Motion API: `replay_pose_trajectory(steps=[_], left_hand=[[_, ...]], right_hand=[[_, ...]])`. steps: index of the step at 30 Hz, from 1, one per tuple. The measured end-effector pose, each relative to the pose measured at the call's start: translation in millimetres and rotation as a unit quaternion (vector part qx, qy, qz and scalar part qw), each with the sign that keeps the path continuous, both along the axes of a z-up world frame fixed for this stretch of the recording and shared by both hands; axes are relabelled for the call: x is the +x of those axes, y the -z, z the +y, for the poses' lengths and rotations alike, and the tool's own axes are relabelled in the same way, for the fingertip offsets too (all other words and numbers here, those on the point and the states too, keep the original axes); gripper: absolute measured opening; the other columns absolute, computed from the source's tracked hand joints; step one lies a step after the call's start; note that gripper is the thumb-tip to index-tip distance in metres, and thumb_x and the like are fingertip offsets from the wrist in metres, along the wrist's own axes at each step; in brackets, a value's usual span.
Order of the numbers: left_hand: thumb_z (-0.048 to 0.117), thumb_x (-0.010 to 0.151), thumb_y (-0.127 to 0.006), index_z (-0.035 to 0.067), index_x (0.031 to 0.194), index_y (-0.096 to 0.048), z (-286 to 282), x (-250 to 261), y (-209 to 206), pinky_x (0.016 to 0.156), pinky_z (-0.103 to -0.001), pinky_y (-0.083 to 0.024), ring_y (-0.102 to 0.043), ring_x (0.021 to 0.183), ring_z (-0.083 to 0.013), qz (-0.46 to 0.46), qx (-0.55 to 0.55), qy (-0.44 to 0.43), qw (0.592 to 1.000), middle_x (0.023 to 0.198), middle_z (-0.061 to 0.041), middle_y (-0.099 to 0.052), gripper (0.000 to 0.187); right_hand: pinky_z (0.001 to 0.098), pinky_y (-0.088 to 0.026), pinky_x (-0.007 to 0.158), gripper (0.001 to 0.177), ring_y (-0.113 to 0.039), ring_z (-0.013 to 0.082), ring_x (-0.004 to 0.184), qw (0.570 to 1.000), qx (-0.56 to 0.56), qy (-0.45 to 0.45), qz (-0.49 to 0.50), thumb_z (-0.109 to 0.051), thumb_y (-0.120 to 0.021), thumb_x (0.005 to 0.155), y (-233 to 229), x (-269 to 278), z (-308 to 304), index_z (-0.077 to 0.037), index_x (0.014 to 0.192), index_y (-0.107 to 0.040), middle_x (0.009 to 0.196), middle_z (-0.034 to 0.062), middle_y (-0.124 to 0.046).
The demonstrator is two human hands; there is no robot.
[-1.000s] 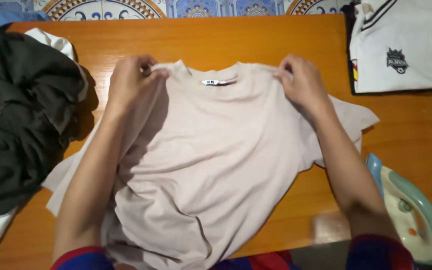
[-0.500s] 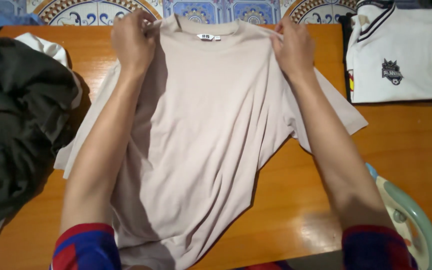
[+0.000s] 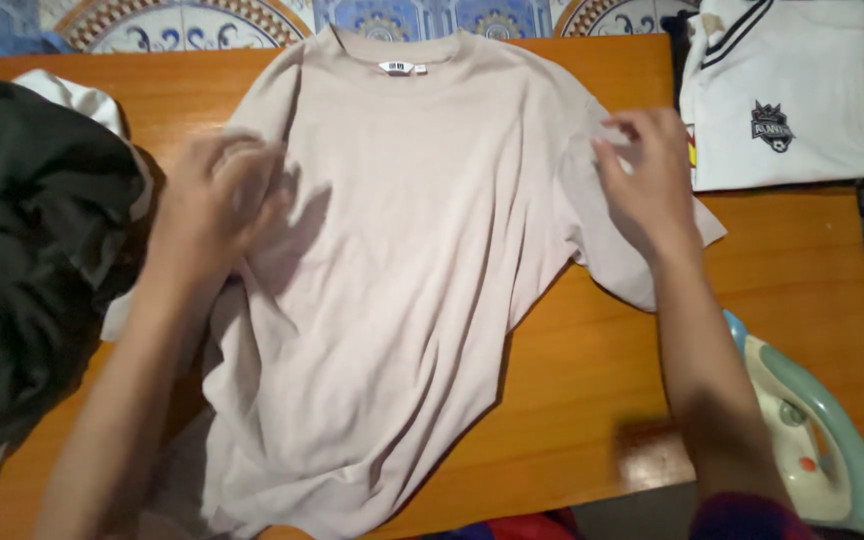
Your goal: The person folds a white t-shirt on a wooden table, then lays out a beige t-shirt and irons it with a handheld iron. The person smooths the fabric and moves the iron across the shirt's surface.
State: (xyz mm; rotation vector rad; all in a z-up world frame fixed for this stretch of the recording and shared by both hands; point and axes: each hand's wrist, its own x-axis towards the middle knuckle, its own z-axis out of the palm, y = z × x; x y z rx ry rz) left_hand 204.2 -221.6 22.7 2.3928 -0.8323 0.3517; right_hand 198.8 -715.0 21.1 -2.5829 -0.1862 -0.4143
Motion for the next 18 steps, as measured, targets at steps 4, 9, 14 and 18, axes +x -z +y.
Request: replay_pose_trajectory(steps=[4, 9, 14, 18], left_hand=[[0.023, 0.093, -0.079, 0.011, 0.131, -0.074, 5, -48, 19, 0.104, -0.058, -0.051, -0.063, 0.123, -0.0491, 0.061, 0.035, 0.016, 0.997, 0.133, -0.025, -0.065, 0.04], [0.03, 0.098, -0.072, 0.017, 0.124, -0.075, -27, -82, 1, 0.103, -0.052, -0.052, -0.066, 0.125, -0.0402, 0.131, -0.018, 0.099, 0.986, 0.131, -0.013, -0.07, 0.029], [0.03, 0.104, -0.068, 0.015, 0.126, -0.072, -118, -75, -4, 0.104, -0.056, -0.053, -0.067, 0.124, -0.0442, 0.17, -0.085, 0.186, 0.964, 0.129, -0.018, -0.07, 0.027], [0.04, 0.097, -0.076, 0.018, 0.125, -0.068, -232, -64, 44, 0.093, -0.053, -0.061, -0.07, 0.118, -0.0409, 0.134, -0.031, 0.236, 0.962, 0.124, -0.018, -0.068, 0.036]], right_hand=[[0.0549, -0.045, 0.099, 0.029, -0.055, 0.0437, 0.114, 0.995, -0.077, 0.069, 0.011, -0.011, -0.081, 0.105, 41, -27, -78, -0.011, 0.132, -0.069, 0.118, 0.0153, -0.054], [0.0544, -0.051, 0.098, 0.043, -0.068, 0.0424, 0.106, 0.975, -0.128, 0.119, 0.137, -0.032, -0.082, 0.1, 89, -36, -158, -0.013, 0.136, -0.069, 0.105, 0.013, -0.071], [0.0551, -0.056, 0.089, 0.035, -0.074, 0.0424, 0.102, 0.963, -0.141, 0.148, 0.177, -0.04, -0.082, 0.096, 87, -44, -159, -0.013, 0.116, -0.077, 0.098, 0.0125, -0.078], [0.0581, -0.055, 0.092, 0.03, -0.072, 0.0474, 0.109, 0.953, -0.123, 0.193, 0.198, -0.041, -0.075, 0.1, 30, -53, -119, -0.012, 0.111, -0.078, 0.104, 0.0183, -0.079]])
